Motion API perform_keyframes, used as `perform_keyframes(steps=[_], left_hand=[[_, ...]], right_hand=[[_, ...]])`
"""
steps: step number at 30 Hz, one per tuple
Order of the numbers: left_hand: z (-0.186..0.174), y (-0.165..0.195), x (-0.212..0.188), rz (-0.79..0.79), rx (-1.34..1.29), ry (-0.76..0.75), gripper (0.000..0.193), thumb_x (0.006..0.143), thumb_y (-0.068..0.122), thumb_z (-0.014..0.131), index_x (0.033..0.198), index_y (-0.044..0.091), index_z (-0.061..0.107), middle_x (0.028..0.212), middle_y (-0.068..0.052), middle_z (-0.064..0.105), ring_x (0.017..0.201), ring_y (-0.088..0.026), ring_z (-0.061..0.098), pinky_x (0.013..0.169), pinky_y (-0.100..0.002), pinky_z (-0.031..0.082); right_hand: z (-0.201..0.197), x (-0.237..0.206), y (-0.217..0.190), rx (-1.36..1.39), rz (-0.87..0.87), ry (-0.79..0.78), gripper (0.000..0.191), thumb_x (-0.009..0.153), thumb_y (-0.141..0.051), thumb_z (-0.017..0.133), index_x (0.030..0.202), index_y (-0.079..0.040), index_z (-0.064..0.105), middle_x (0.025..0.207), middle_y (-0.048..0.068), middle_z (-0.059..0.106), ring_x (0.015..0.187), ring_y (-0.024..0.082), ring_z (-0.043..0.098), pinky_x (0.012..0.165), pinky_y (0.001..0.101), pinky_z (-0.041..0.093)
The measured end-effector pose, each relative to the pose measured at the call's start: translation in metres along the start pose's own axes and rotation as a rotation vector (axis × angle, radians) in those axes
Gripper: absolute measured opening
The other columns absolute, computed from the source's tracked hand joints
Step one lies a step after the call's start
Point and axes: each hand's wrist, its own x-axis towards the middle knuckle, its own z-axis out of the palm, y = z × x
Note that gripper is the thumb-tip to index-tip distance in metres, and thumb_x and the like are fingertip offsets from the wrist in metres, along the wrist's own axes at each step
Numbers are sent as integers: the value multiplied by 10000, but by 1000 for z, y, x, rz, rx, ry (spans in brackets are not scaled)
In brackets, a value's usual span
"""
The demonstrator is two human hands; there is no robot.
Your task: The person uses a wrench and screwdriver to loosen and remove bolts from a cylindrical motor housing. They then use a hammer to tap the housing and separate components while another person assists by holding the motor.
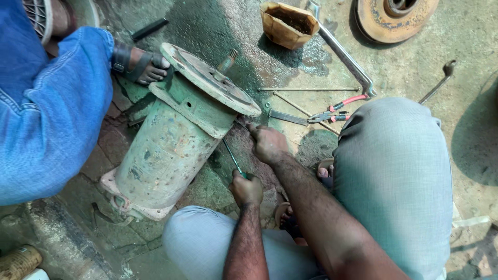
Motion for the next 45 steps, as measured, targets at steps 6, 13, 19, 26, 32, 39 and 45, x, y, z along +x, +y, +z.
perform_keyframes(steps=[6, 13, 19, 26, 32, 39, 45], left_hand=[[2, 4, -1, 85, 43, 42, 369, 852, 141, 627, 1188, 2, 571, 1044, -328, 666, 911, -479, 700, 787, -568, 586], [3, -6, -6, 64, 49, 20, 281, 894, 156, 614, 1122, -6, 587, 1018, -307, 694, 938, -463, 714, 830, -551, 587], [-6, -6, -12, 174, 12, 38, 248, 831, 118, 639, 1020, -43, 632, 998, -288, 731, 907, -428, 733, 808, -529, 588], [-30, -8, -6, 79, -42, -122, 200, 878, 112, 605, 1023, -18, 653, 869, -222, 700, 690, -331, 674, 605, -465, 537], [-93, 7, -2, 47, -124, -287, 169, 912, 99, 584, 1013, 9, 686, 739, -163, 680, 502, -240, 603, 432, -405, 463], [-113, 17, 7, -83, -20, -399, 208, 953, 106, 570, 1063, -55, 643, 736, -202, 686, 488, -298, 633, 412, -462, 454], [-57, -5, 12, 214, 124, -57, 183, 855, 126, 674, 964, -16, 710, 972, -281, 730, 932, -423, 723, 835, -520, 574]], right_hand=[[14, 25, 14, 38, 193, -37, 354, 1093, -354, 480, 1140, -110, 732, 1050, 196, 685, 1022, 325, 672, 896, 470, 557], [-2, -5, -23, -170, 230, -269, 322, 1074, -227, 416, 1105, -38, 675, 1075, 178, 684, 983, 258, 728, 862, 425, 629], [-40, -23, -56, -116, 196, -337, 287, 1029, -210, 493, 1199, -13, 611, 1106, 167, 680, 1005, 249, 719, 924, 432, 621], [-55, -21, -56, -12, 181, -352, 369, 1035, -206, 484, 1282, 57, 566, 1241, 233, 661, 1142, 305, 682, 1027, 465, 548], [-46, -3, -55, 21, 169, -356, 365, 983, -176, 528, 1242, 66, 617, 1238, 233, 674, 1122, 284, 702, 1012, 421, 572], [-19, 12, -53, -24, 212, -346, 283, 1030, -186, 523, 1204, 7, 635, 1058, 218, 698, 898, 282, 723, 820, 424, 635], [-3, -3, -45, -9, 188, -232, 133, 953, -90, 575, 997, -31, 686, 816, 128, 689, 670, 174, 672, 628, 347, 639]])
